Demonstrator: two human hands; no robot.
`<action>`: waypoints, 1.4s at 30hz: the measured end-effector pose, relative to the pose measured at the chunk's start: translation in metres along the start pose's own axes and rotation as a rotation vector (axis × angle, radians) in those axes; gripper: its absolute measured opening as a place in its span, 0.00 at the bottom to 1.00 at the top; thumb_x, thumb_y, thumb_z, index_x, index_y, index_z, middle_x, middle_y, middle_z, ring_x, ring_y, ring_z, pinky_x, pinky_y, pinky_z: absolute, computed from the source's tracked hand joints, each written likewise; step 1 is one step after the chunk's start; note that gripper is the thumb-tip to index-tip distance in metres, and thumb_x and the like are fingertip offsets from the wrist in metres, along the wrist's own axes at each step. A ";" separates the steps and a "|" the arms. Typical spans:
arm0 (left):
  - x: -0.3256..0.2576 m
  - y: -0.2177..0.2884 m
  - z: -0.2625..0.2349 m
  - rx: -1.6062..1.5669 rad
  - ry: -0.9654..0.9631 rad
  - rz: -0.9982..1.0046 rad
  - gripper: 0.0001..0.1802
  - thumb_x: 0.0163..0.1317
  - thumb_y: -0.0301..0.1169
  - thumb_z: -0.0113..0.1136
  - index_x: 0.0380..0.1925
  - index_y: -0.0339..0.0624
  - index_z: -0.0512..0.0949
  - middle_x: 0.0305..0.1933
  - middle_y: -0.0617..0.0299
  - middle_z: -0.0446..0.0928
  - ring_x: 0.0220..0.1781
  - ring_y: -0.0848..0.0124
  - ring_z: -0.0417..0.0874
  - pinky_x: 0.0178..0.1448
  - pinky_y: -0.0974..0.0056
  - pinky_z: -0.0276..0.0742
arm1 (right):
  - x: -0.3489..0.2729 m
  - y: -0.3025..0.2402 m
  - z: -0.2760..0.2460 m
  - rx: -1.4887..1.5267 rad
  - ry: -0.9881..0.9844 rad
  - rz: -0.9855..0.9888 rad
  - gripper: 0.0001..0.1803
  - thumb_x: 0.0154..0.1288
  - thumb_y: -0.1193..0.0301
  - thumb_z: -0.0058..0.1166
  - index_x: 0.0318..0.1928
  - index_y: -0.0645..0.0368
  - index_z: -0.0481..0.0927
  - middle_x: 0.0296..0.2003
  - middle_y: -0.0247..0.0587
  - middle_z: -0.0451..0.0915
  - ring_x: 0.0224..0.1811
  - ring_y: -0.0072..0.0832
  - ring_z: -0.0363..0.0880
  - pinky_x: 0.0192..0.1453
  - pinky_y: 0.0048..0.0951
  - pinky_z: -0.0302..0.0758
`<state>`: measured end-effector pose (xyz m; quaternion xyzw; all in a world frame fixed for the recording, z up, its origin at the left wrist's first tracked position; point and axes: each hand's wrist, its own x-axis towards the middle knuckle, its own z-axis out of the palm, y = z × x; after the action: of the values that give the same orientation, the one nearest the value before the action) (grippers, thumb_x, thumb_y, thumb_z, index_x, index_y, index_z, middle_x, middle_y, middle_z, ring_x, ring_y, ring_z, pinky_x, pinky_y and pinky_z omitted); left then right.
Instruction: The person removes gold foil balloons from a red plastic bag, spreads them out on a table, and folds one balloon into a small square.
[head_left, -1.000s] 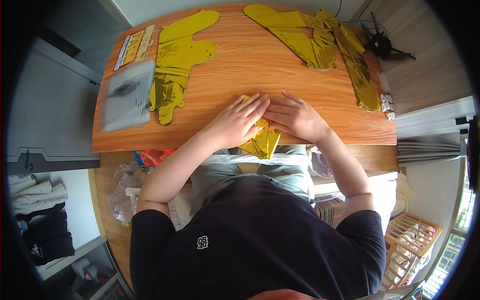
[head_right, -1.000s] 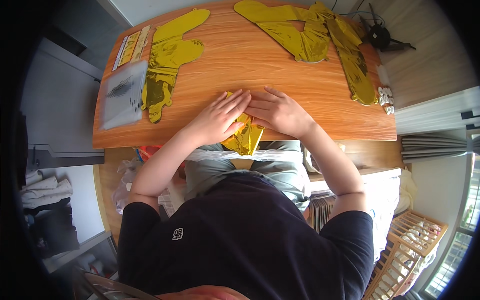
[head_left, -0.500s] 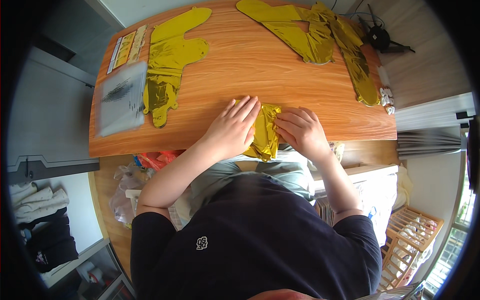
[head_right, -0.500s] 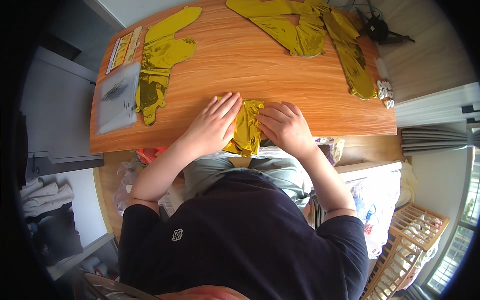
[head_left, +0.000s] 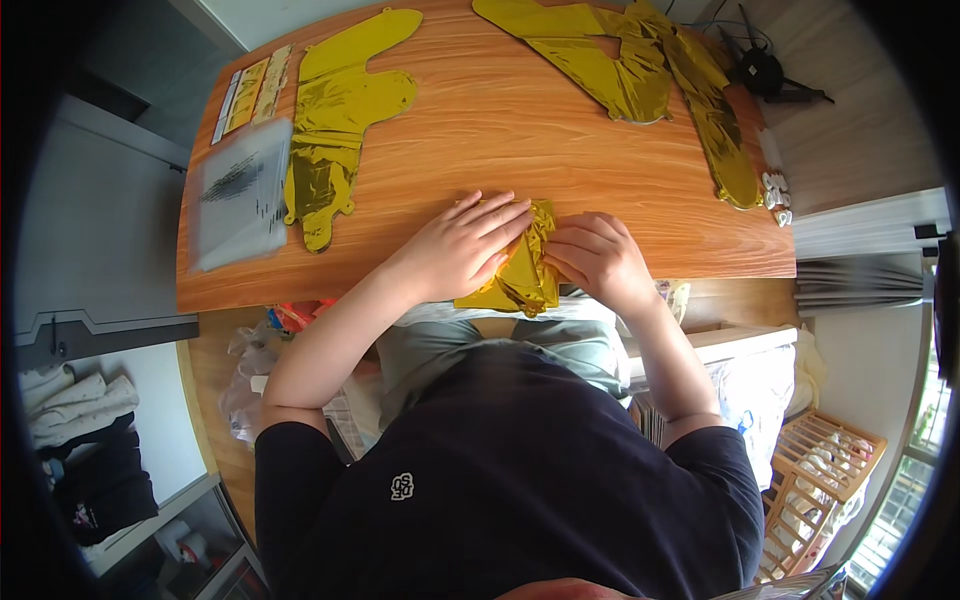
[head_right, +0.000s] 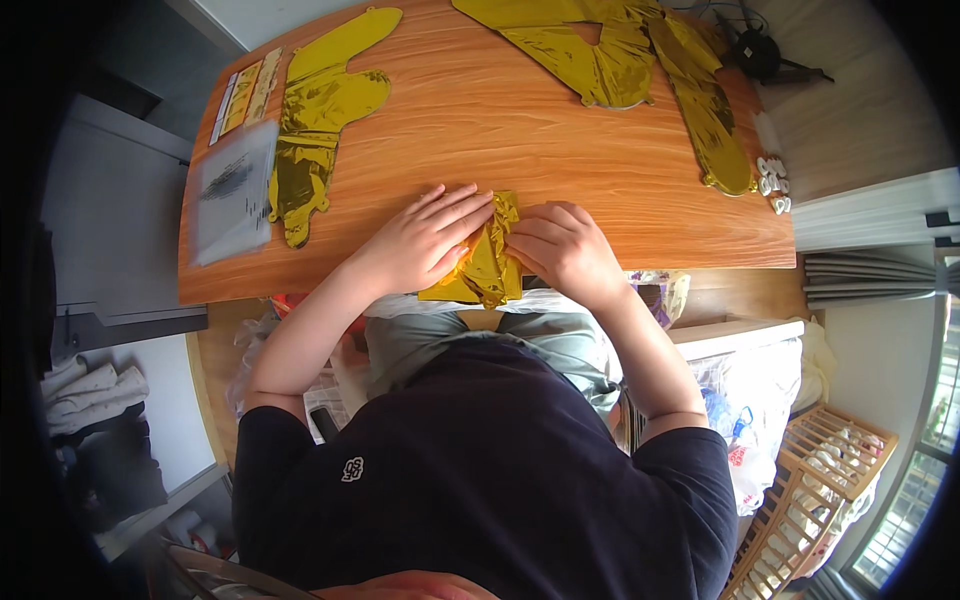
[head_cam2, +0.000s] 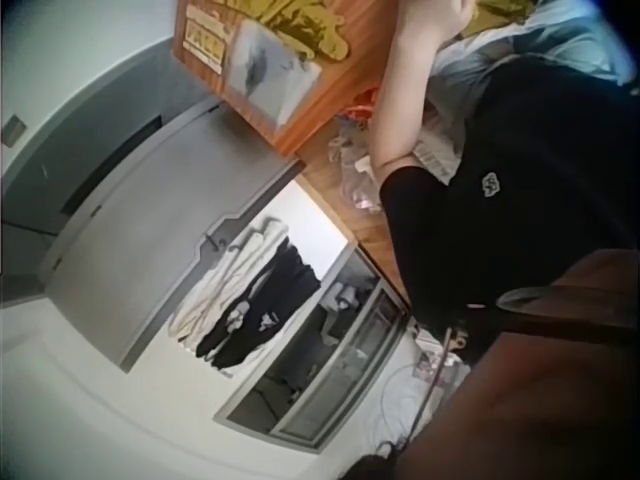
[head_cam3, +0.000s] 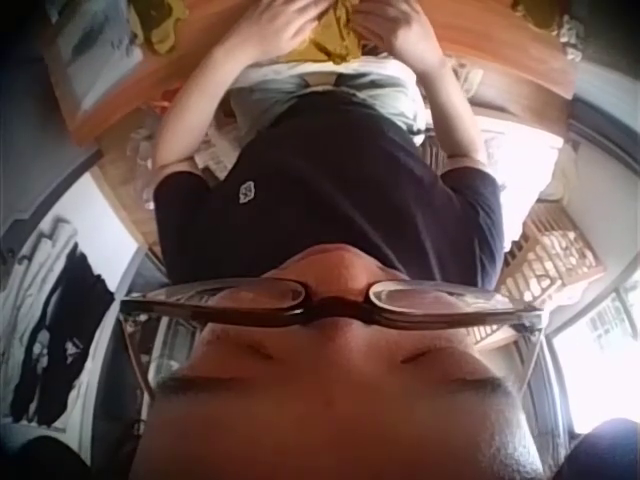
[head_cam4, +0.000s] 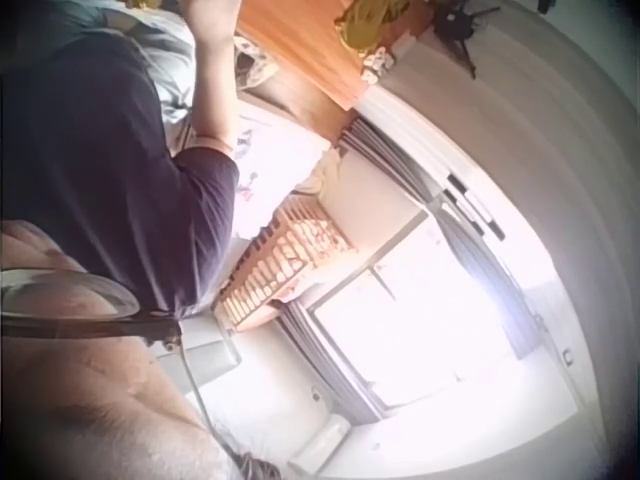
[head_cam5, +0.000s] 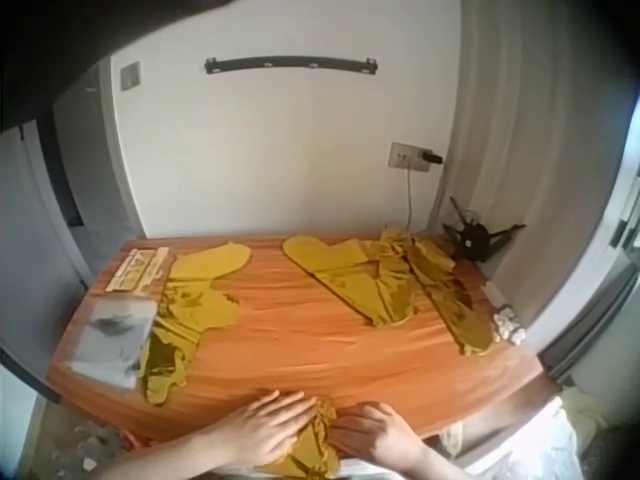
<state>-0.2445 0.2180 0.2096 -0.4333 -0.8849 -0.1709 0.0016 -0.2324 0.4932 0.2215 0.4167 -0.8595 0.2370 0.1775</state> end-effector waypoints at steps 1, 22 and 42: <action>0.000 0.000 0.001 -0.004 -0.001 0.002 0.32 0.76 0.38 0.54 0.77 0.42 0.65 0.82 0.56 0.63 0.84 0.58 0.61 0.85 0.44 0.56 | -0.002 -0.002 0.001 -0.001 -0.002 0.003 0.11 0.60 0.68 0.71 0.43 0.53 0.89 0.47 0.32 0.87 0.55 0.33 0.84 0.64 0.42 0.78; -0.003 -0.003 0.005 0.007 0.010 0.012 0.34 0.76 0.36 0.56 0.79 0.45 0.62 0.84 0.58 0.61 0.85 0.60 0.59 0.85 0.46 0.56 | -0.015 -0.039 0.001 0.068 -0.081 -0.057 0.20 0.57 0.75 0.69 0.52 0.55 0.88 0.55 0.37 0.86 0.58 0.38 0.84 0.61 0.41 0.81; 0.001 0.002 0.006 0.007 0.066 -0.074 0.30 0.77 0.35 0.54 0.76 0.43 0.66 0.81 0.57 0.64 0.84 0.57 0.61 0.84 0.44 0.59 | 0.025 -0.034 0.010 0.304 -0.053 0.318 0.07 0.68 0.75 0.63 0.44 0.60 0.82 0.35 0.47 0.81 0.40 0.48 0.80 0.48 0.44 0.77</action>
<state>-0.2429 0.2215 0.2043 -0.3945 -0.9004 -0.1818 0.0259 -0.2210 0.4537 0.2348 0.3038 -0.8732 0.3777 0.0504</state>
